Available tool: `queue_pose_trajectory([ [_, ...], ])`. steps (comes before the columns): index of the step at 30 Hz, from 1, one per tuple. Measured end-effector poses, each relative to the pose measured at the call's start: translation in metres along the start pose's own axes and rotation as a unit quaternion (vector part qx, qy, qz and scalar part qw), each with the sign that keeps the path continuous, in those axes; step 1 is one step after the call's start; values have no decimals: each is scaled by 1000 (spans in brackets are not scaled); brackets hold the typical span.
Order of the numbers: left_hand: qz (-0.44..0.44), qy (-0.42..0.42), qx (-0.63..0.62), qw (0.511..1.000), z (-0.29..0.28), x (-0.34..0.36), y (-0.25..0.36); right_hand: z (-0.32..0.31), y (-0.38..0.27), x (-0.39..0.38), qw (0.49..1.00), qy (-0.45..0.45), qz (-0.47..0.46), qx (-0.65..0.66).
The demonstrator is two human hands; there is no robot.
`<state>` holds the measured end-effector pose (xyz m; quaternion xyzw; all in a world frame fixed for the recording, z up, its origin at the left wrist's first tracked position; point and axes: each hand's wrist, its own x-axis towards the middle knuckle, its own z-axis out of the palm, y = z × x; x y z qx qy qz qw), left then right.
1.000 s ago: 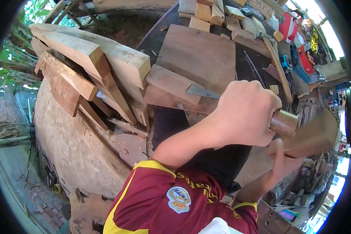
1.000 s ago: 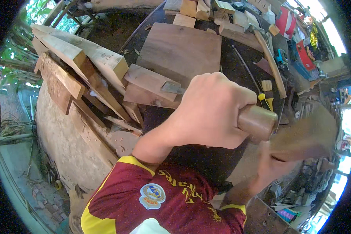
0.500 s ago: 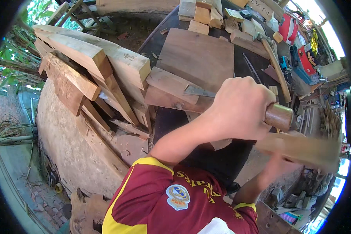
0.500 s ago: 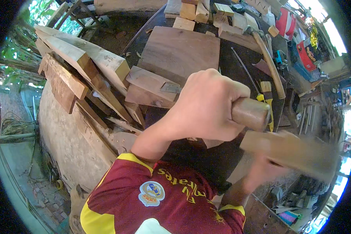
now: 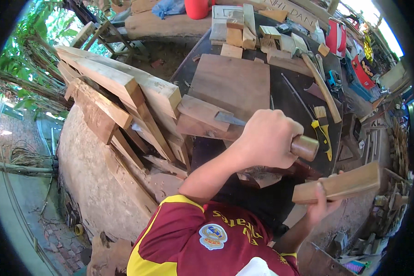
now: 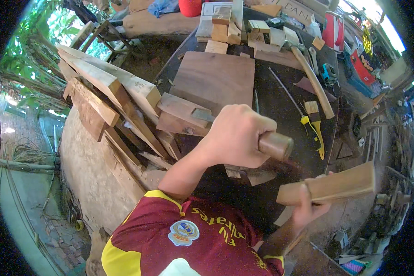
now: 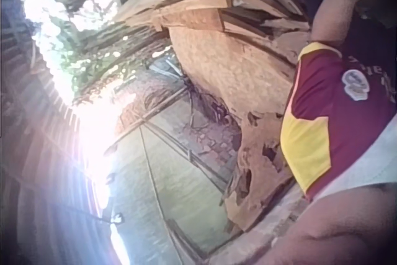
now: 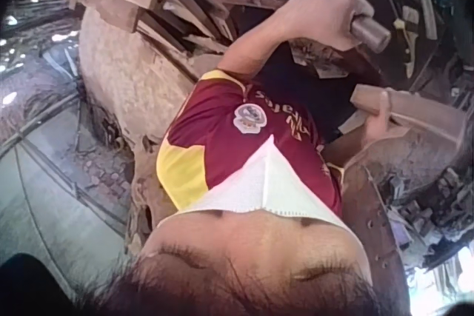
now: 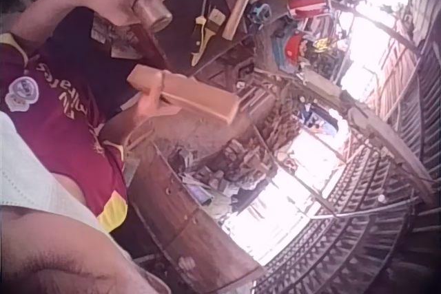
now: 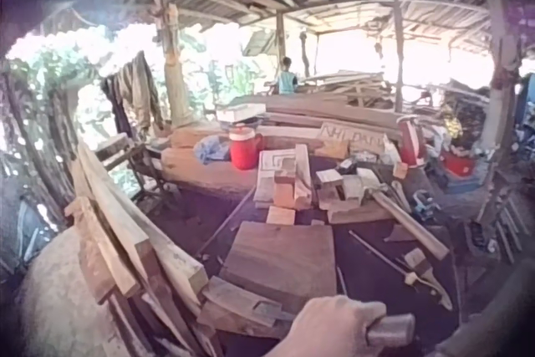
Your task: The person marks a rectangular wooden block with a pen, then uses a chisel and a wooden mallet to carve and shape the block. They repeatedly strike the chisel to remove wood shavings and refine the block's edges.
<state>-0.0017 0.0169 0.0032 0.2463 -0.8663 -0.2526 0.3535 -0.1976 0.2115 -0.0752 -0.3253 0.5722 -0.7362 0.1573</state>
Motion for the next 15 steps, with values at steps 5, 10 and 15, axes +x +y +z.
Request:
queue_pose_trajectory([
  [5,32,-34,34,998,9,-8,-2,-21,26,-33,992,-57,-10,-116],
  [10,22,8,25,999,5,-5,2,-25,26,-29,988,6,-57,-141],
  [15,10,68,-33,997,-9,6,5,-33,18,-12,992,22,-84,-96],
])
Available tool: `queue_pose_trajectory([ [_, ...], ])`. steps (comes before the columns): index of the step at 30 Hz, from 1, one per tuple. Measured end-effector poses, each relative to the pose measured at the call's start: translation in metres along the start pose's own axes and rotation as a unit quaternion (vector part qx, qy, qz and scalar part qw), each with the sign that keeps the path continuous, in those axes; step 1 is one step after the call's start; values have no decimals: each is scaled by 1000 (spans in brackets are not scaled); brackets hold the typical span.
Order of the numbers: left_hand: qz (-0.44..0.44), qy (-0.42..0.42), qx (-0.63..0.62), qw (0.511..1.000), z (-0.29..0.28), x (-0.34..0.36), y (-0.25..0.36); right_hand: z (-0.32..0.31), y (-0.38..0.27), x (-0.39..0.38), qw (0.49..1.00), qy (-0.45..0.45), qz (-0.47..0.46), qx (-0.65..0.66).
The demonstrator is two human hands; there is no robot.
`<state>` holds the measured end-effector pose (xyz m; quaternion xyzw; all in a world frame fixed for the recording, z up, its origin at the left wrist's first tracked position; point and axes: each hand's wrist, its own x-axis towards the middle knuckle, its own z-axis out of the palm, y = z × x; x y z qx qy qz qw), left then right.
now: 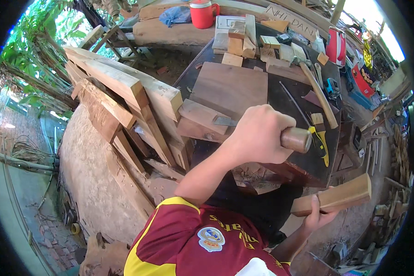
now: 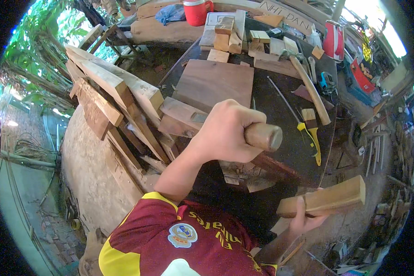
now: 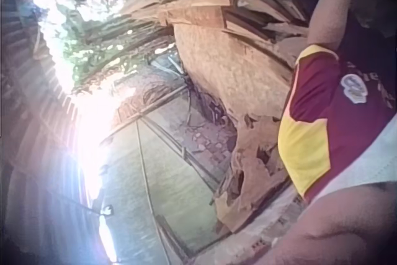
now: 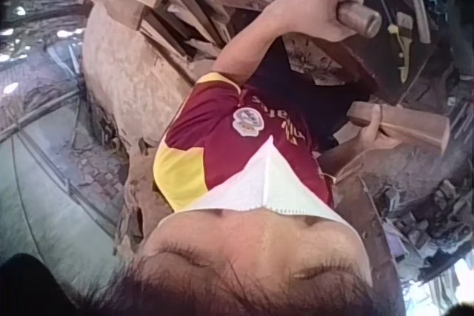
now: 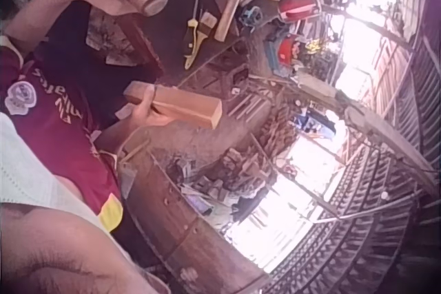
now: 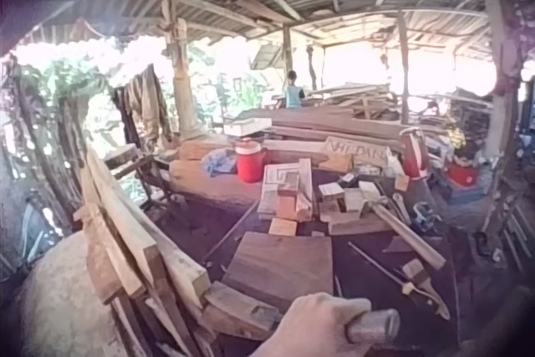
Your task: The person marks a rectangular wooden block with a pen, then uses a chisel and a wooden mallet to carve and shape the block. They repeatedly strike the chisel to remove wood shavings and refine the block's edges.
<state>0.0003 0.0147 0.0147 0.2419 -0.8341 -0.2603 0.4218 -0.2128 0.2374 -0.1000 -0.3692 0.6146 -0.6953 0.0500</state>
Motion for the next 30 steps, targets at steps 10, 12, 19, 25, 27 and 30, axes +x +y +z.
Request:
queue_pose_trajectory([
  [10,-52,4,-22,998,-11,9,-1,29,-58,47,993,91,-25,-64],
  [12,-54,11,-28,998,-13,10,-2,41,-65,61,982,182,-48,-17],
  [19,-44,1,-14,999,-8,5,-4,86,-39,45,918,-95,-222,-315],
  [25,-44,-6,-7,999,-4,2,-6,99,-61,53,991,99,-69,-57],
  [27,-36,-8,-2,999,-1,3,-7,106,-47,38,983,82,-119,-116],
  [30,-31,-1,-5,1000,-1,0,-8,78,-29,36,915,-132,-216,-314],
])
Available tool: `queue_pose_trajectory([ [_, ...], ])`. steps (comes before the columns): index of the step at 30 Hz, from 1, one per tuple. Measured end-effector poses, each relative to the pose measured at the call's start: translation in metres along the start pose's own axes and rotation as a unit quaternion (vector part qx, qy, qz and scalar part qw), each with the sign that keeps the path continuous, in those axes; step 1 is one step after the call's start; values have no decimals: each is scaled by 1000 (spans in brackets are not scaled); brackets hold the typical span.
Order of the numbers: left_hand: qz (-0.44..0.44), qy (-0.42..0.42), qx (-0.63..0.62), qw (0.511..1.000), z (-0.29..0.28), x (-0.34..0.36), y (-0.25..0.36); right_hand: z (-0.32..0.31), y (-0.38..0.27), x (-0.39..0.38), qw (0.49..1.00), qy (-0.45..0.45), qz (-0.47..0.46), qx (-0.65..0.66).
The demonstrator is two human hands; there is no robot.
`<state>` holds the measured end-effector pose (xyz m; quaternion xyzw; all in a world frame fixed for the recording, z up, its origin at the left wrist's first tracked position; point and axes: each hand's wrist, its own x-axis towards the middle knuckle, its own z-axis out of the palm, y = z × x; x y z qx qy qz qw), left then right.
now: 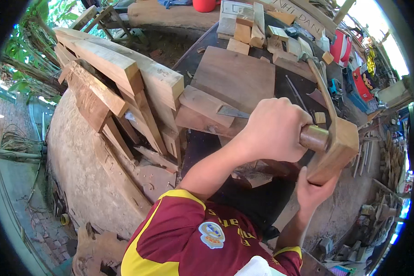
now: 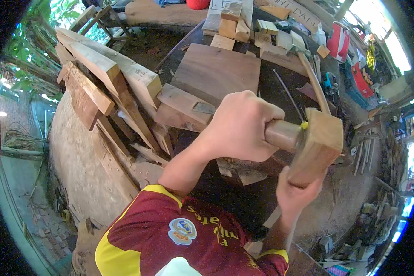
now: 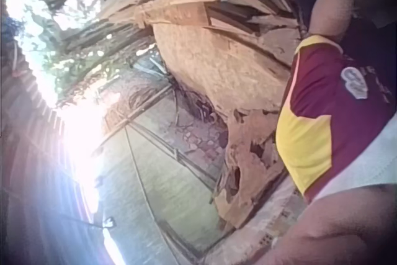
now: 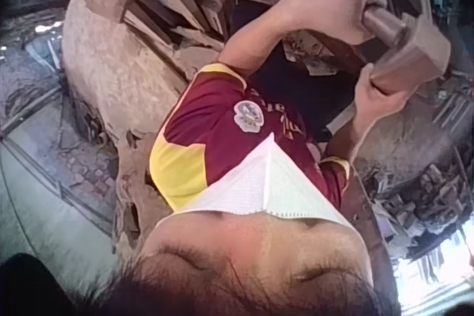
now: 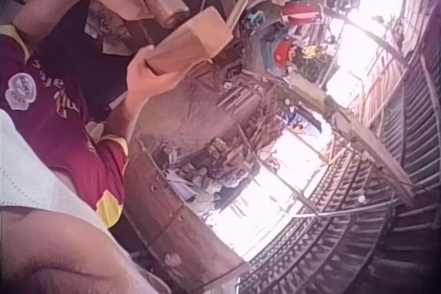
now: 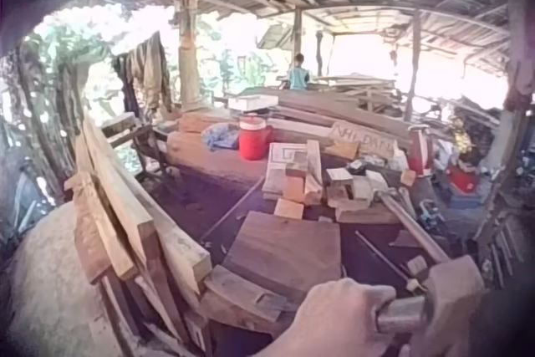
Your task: The person marks a rectangular wooden block with a pen, then uses a chisel and a wooden mallet to carve and shape the block. They repeatedly strike the chisel to remove wood shavings and refine the block's edges.
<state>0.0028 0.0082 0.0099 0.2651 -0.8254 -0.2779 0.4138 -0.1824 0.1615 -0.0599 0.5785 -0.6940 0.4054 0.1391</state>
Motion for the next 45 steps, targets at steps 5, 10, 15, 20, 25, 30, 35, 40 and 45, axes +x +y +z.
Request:
queue_pose_trajectory([
  [5,11,-9,21,1000,3,1,0,-1,-8,10,918,270,192,217],
  [10,8,-5,21,1000,5,-5,0,18,3,-16,996,68,8,50],
  [15,6,-30,23,999,5,-5,0,7,4,0,894,311,241,212],
  [20,7,-17,45,999,10,-4,-3,17,1,-27,995,53,31,76],
  [25,6,-31,38,999,7,-4,-3,5,-4,-16,900,269,269,215],
  [30,12,-28,47,998,10,-1,-4,15,8,-40,990,-15,102,97],
  [35,-10,-36,49,998,7,-4,-5,10,-3,-12,936,192,216,200],
  [40,8,-30,77,997,10,1,-10,31,1,-35,977,90,124,149],
  [45,-36,-56,138,988,3,-11,-21,28,9,-63,955,87,163,232],
])
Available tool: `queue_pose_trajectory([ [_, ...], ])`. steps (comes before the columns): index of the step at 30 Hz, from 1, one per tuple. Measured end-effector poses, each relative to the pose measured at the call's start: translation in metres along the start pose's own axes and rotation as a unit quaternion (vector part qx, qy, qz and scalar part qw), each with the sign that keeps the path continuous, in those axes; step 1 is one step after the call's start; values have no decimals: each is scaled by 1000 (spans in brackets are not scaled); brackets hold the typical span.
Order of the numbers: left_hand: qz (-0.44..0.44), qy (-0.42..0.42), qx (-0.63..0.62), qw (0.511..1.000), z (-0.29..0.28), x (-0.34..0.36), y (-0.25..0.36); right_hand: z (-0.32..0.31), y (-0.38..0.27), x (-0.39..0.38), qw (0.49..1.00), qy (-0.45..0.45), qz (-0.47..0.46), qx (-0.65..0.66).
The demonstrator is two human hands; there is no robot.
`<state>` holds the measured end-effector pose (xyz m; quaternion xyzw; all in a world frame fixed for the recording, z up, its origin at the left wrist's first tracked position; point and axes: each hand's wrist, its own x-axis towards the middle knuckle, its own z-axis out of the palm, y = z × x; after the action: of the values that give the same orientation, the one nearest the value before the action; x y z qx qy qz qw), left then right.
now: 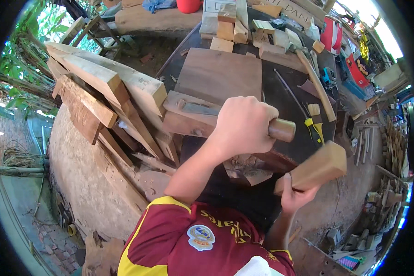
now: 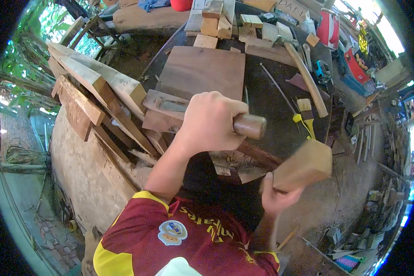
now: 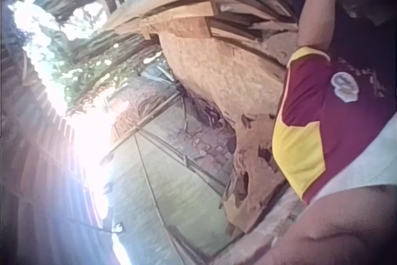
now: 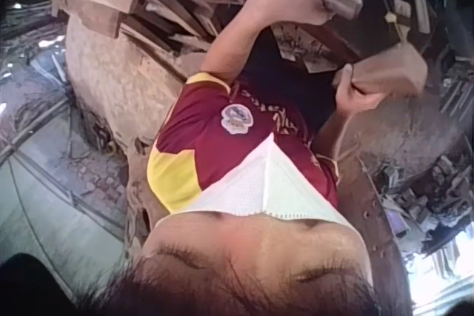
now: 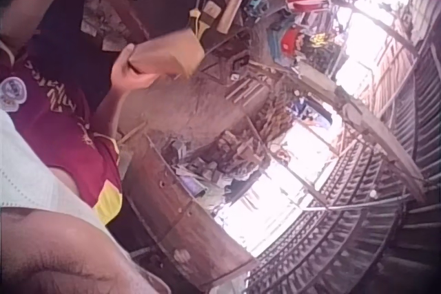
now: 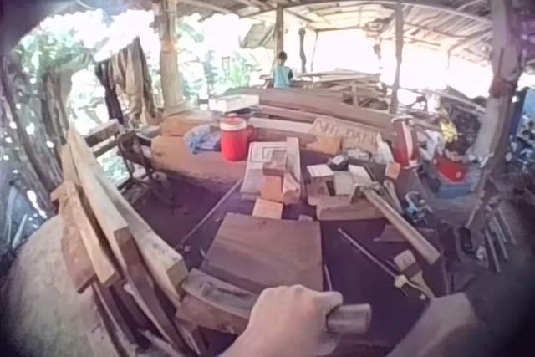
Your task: The person marks a rectangular wooden block with a pen, then uses a chisel and a wooden mallet to carve and shape the block. They repeatedly strike the chisel to remove wood shavings and refine the block's edges.
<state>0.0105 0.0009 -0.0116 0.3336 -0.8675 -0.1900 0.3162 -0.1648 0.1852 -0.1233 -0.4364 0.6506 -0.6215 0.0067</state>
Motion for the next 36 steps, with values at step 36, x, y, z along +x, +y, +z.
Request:
queue_pose_trajectory([
  [36,-306,228,108,918,-45,-78,-67,-37,65,-95,954,-285,69,-61],
])
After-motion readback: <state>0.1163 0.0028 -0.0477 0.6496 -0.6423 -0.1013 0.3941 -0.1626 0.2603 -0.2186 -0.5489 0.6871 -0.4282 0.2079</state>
